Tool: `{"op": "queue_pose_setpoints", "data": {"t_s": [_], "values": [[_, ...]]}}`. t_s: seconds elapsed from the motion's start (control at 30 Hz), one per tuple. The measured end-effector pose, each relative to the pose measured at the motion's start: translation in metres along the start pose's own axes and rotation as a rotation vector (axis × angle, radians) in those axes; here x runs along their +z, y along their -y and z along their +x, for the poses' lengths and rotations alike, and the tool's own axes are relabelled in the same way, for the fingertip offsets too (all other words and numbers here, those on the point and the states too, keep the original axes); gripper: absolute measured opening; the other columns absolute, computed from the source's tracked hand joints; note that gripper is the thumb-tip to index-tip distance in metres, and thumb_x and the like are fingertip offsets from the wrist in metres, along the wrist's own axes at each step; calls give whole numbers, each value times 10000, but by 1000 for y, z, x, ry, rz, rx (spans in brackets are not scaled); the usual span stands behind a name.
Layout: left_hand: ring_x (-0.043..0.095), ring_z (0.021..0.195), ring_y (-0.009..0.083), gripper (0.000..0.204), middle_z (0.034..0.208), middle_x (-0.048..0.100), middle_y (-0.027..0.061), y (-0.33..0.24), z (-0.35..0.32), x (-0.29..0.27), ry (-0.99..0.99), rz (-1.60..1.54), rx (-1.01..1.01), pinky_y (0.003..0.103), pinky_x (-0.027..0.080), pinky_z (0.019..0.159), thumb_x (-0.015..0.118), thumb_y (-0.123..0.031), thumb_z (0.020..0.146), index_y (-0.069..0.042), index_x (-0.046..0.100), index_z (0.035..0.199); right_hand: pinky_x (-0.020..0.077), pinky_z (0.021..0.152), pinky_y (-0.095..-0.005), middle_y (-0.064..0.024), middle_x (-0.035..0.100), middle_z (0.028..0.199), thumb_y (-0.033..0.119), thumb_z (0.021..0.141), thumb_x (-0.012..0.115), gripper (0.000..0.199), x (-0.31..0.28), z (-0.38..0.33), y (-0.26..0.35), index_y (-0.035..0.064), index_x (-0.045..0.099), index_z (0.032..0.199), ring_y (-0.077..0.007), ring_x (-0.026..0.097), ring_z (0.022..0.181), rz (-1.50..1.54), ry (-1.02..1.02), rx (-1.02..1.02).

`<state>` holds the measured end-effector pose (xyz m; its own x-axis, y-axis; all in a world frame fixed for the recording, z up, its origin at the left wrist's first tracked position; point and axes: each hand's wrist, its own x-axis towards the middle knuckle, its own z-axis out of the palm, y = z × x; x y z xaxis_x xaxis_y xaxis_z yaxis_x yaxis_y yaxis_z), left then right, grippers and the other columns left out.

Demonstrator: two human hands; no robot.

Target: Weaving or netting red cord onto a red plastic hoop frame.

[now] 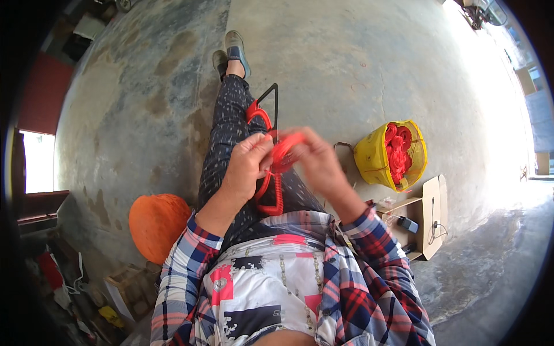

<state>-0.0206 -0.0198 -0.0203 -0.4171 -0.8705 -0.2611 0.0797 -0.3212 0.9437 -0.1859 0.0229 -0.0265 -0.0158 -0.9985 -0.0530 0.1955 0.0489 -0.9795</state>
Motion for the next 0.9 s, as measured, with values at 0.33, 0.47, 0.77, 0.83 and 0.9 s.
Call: {"op": "queue_pose_setpoints", "data": {"t_s": [0.33, 0.47, 0.77, 0.83, 0.9], "values": [[449, 706, 47, 124, 836, 527, -15, 44, 6, -14, -108, -89, -190, 193, 381, 612, 615, -190, 850, -70, 588, 864, 235, 435, -226, 64, 321, 578, 241, 989, 459, 204, -130, -7, 53, 92, 526, 867, -52, 268, 484, 445, -291, -110], [470, 831, 102, 335, 1030, 463, 40, 62, 10, -8, -239, 192, -10, 260, 427, 799, 643, -178, 805, 11, 546, 1064, 266, 444, -208, 90, 372, 607, 274, 975, 490, 278, -44, -19, -13, 86, 587, 1156, -30, 322, 489, 96, -180, 253], [574, 713, 136, 233, 818, 635, 51, 74, 5, -20, -13, -528, -438, 256, 455, 685, 479, -213, 896, -49, 594, 1013, 249, 401, -220, 63, 405, 584, 124, 929, 556, 81, -42, 2, 16, 94, 539, 856, -35, 322, 439, 334, -243, 243], [555, 671, 132, 155, 779, 612, 44, 70, 7, -16, -42, -546, -470, 245, 447, 625, 490, -154, 869, -49, 593, 916, 241, 408, -219, 64, 392, 580, 109, 918, 558, 87, -42, -12, 36, 79, 529, 843, -37, 315, 451, 314, -211, 250], [525, 627, 126, 85, 752, 578, 29, 76, 9, -17, -23, -492, -446, 248, 449, 621, 496, -97, 836, -59, 566, 866, 231, 414, -221, 60, 379, 583, 96, 904, 570, 95, -37, -33, 45, 81, 523, 823, -43, 310, 458, 129, -187, 300]]}}
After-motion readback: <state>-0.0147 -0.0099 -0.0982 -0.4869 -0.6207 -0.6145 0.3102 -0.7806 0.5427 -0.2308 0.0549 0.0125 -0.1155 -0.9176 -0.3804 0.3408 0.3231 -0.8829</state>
